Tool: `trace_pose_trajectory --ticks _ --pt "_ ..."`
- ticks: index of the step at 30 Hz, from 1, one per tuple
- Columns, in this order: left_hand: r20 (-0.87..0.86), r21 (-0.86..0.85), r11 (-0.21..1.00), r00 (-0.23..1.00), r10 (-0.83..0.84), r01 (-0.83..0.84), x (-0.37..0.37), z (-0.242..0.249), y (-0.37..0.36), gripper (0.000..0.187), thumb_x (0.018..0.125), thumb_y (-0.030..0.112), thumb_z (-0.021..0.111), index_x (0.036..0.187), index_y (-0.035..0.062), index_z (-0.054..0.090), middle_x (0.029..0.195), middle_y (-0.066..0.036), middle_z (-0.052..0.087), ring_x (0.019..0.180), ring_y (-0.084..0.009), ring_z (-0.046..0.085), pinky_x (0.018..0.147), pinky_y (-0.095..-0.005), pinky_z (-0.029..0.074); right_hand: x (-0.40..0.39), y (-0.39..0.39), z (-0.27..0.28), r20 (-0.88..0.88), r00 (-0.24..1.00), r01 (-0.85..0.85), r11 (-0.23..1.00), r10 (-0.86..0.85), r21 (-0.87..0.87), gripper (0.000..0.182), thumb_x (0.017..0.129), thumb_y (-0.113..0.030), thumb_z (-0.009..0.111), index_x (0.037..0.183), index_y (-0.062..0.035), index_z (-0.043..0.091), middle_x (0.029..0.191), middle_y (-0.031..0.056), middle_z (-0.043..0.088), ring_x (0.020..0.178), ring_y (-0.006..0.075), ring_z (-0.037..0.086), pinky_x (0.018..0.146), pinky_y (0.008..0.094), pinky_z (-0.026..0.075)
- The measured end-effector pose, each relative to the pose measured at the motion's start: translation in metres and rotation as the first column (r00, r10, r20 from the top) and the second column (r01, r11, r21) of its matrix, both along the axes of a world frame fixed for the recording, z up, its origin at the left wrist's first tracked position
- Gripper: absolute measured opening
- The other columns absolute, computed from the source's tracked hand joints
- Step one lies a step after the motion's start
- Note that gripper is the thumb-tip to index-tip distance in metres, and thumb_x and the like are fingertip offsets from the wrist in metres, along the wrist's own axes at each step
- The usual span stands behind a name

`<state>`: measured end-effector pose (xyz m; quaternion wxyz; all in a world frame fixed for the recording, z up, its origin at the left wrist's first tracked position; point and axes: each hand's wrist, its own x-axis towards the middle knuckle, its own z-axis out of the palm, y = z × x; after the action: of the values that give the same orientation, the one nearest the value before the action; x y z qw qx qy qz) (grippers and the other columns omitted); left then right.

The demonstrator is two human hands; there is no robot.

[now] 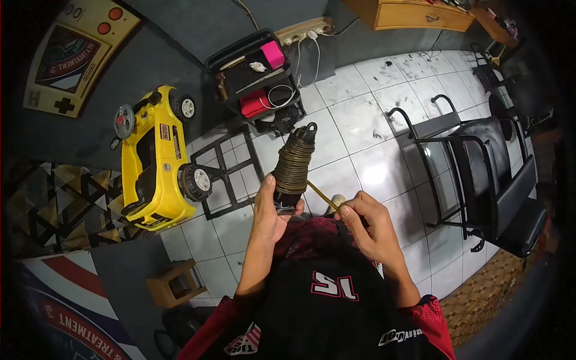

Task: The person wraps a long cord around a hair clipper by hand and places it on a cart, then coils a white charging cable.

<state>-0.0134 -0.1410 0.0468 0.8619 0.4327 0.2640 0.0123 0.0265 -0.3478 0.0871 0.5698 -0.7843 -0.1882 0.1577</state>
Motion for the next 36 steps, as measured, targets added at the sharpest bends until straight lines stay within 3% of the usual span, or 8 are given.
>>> trace_pose_trajectory --ticks 8,12,15,19,22,27,29,36 --pt "0.083 0.132 0.984 0.988 -0.132 0.121 0.006 0.000 0.003 0.043 0.101 0.040 0.039 0.114 0.0008 0.049 0.088 -0.010 0.059 0.061 -0.0175 0.057 0.053 -0.0294 0.047 -0.006 0.021 0.009 -0.058 0.998 0.020 0.989 -0.012 0.144 0.016 0.093 -0.012 0.057 0.086 -0.0022 0.067 0.070 0.0078 0.050 0.066 0.0197 0.049 0.061 0.0317 0.038" --pt "0.104 0.036 0.988 0.983 -0.150 0.147 0.009 -0.001 0.004 0.043 0.101 0.038 0.040 0.119 -0.0005 0.047 0.087 -0.010 0.058 0.062 -0.0166 0.057 0.055 -0.0281 0.048 -0.009 0.023 0.010 -0.032 0.999 0.019 0.995 -0.016 0.097 0.017 0.093 -0.013 0.056 0.086 -0.0021 0.067 0.070 0.0076 0.051 0.067 0.0196 0.049 0.062 0.0322 0.038" --pt "0.188 0.231 0.960 0.961 -0.203 0.157 0.013 0.000 0.002 0.042 0.099 0.030 0.047 0.127 -0.0020 0.043 0.094 -0.011 0.059 0.069 -0.0176 0.060 0.062 -0.0281 0.050 -0.010 0.027 0.008 -0.008 1.000 -0.003 0.996 0.004 0.087 0.018 0.094 -0.013 0.056 0.085 -0.0016 0.066 0.069 0.0074 0.051 0.063 0.0185 0.049 0.063 0.0325 0.039" --pt "0.194 0.864 0.495 0.844 -0.499 0.094 0.014 -0.001 0.004 0.069 0.080 0.016 0.071 0.136 -0.0042 0.038 0.120 -0.022 0.053 0.104 -0.0299 0.059 0.090 -0.0361 0.047 -0.011 0.032 0.013 -0.214 0.977 0.056 0.977 -0.011 0.204 0.021 0.095 -0.013 0.054 0.083 0.0001 0.064 0.069 0.0064 0.051 0.056 0.0148 0.048 0.058 0.0308 0.038" --pt "0.259 0.821 0.552 0.769 -0.585 0.144 0.015 0.010 0.008 0.076 0.070 0.017 0.076 0.134 -0.0038 0.042 0.120 -0.024 0.052 0.111 -0.0341 0.055 0.094 -0.0388 0.045 -0.016 0.032 0.008 -0.243 0.970 0.079 0.966 -0.018 0.245 0.022 0.096 -0.013 0.053 0.083 0.0008 0.063 0.069 0.0058 0.051 0.056 0.0132 0.049 0.054 0.0295 0.037" --pt "0.238 0.941 0.338 0.732 -0.638 -0.011 0.019 0.010 0.016 0.083 0.059 0.017 0.084 0.132 0.0001 0.046 0.121 -0.021 0.052 0.108 -0.0363 0.057 0.091 -0.0411 0.048 -0.026 0.034 0.013 -0.401 0.913 0.188 0.953 -0.080 0.238 0.019 0.094 -0.015 0.058 0.084 0.0014 0.063 0.069 0.0068 0.052 0.058 0.0139 0.051 0.052 0.0297 0.037" --pt "0.194 0.955 0.297 0.756 -0.626 0.001 0.017 0.013 0.015 0.082 0.059 0.016 0.085 0.131 0.0011 0.048 0.121 -0.020 0.052 0.108 -0.0354 0.057 0.090 -0.0402 0.049 -0.030 0.036 0.011 -0.057 0.990 0.135 0.988 -0.131 0.073 0.023 0.089 -0.021 0.065 0.090 0.0024 0.064 0.068 0.0080 0.053 0.056 0.0166 0.051 0.052 0.0287 0.038" --pt "0.137 0.967 0.253 0.779 -0.612 0.029 0.019 0.008 0.020 0.068 0.062 0.015 0.083 0.124 0.0050 0.058 0.115 -0.013 0.055 0.088 -0.0318 0.064 0.074 -0.0378 0.055 -0.045 0.033 0.061 0.116 0.993 0.000 0.956 0.035 -0.293 0.052 0.079 -0.025 0.075 0.121 0.0016 0.060 0.072 0.0116 0.058 0.054 0.0260 0.058 0.050 0.0350 0.047"
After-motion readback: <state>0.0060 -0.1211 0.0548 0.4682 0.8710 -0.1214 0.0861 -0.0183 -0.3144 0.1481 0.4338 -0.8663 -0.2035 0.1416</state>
